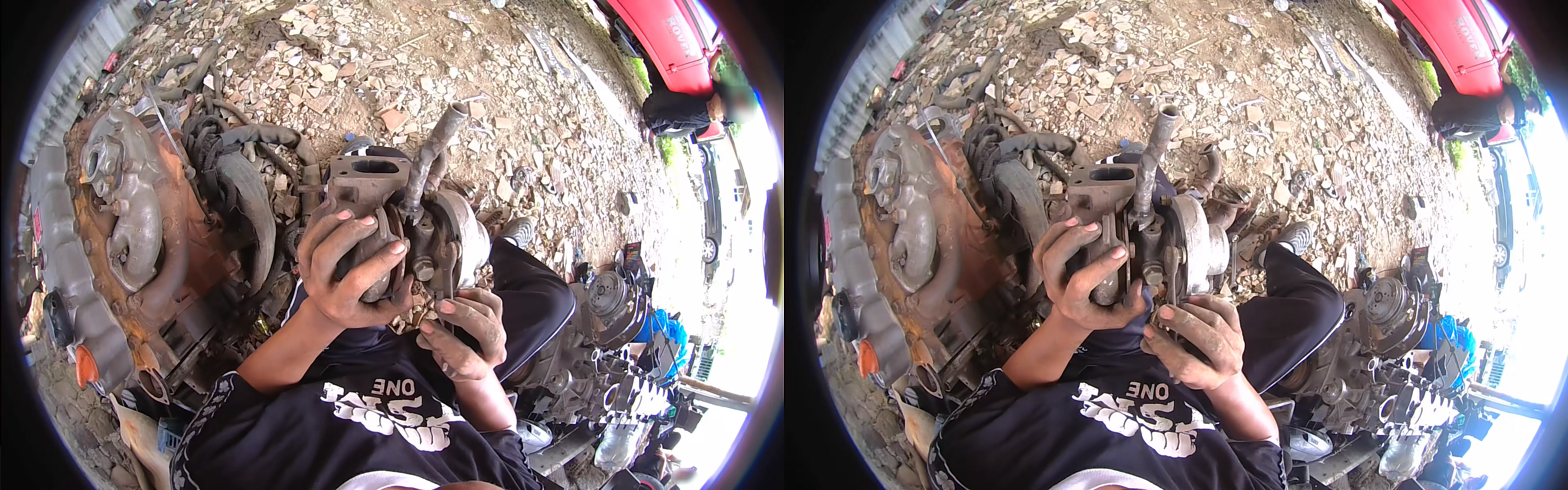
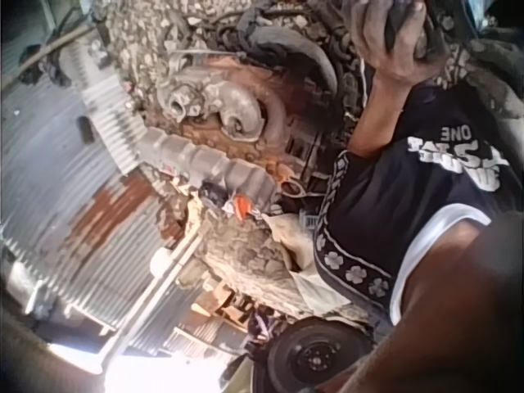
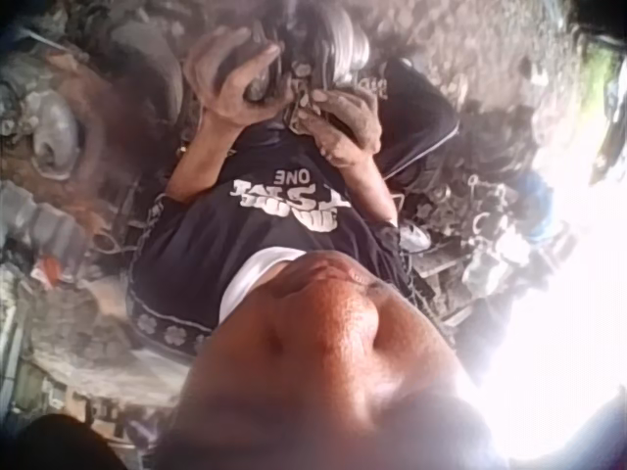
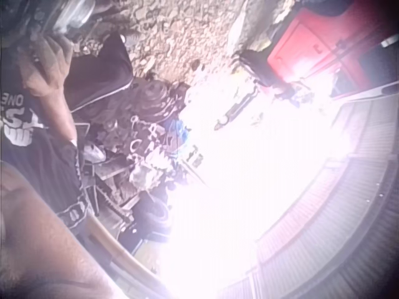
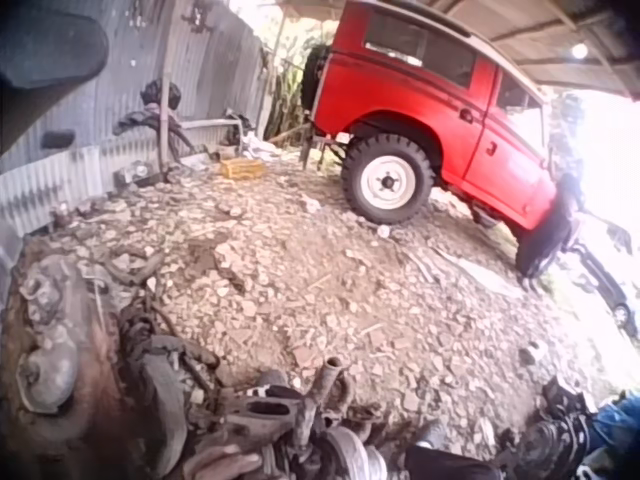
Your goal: The person sits on the ground and disassembles a turbocharger by hand, removing the turbine housing and inspecting internal components. They then use a hammer to tap a metal pipe section on the ground.
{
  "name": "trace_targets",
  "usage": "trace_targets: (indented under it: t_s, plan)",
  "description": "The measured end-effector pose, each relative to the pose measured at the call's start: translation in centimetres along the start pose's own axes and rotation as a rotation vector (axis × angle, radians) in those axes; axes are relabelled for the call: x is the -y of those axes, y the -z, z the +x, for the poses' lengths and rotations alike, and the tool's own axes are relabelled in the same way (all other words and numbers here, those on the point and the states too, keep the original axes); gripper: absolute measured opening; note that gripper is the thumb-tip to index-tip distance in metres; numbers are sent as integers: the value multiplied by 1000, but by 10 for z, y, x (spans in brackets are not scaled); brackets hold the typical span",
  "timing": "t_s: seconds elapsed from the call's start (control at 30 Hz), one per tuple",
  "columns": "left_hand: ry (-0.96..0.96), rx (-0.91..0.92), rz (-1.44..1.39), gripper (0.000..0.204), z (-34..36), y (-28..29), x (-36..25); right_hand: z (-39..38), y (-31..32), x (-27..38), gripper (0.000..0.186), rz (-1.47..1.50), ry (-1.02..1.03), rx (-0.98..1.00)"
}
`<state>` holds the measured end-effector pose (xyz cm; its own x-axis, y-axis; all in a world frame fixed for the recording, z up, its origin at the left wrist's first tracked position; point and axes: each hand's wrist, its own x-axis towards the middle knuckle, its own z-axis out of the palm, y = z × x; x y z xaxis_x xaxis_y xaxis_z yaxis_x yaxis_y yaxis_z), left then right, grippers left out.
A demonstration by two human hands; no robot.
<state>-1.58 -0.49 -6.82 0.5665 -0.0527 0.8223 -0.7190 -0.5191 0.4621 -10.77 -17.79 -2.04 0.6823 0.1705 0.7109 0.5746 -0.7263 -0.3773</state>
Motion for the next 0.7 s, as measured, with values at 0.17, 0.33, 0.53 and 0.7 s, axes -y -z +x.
trace_targets:
  t_s: [0.17,0.33,0.53,0.7]
  plan:
    - [13,0,7,41,0,0,-2,-10,-4,4,30,-161,-12,-58]
    - [10,-17,-15,42,-2,-3,0,-27,-27,3,8,-117,-96,-286]
    - [-3,-2,2,42,-1,-1,1,0,-40,2,45,378,-249,-830]
    - [24,-23,-33,42,4,1,6,28,16,-15,43,1136,-355,-992]
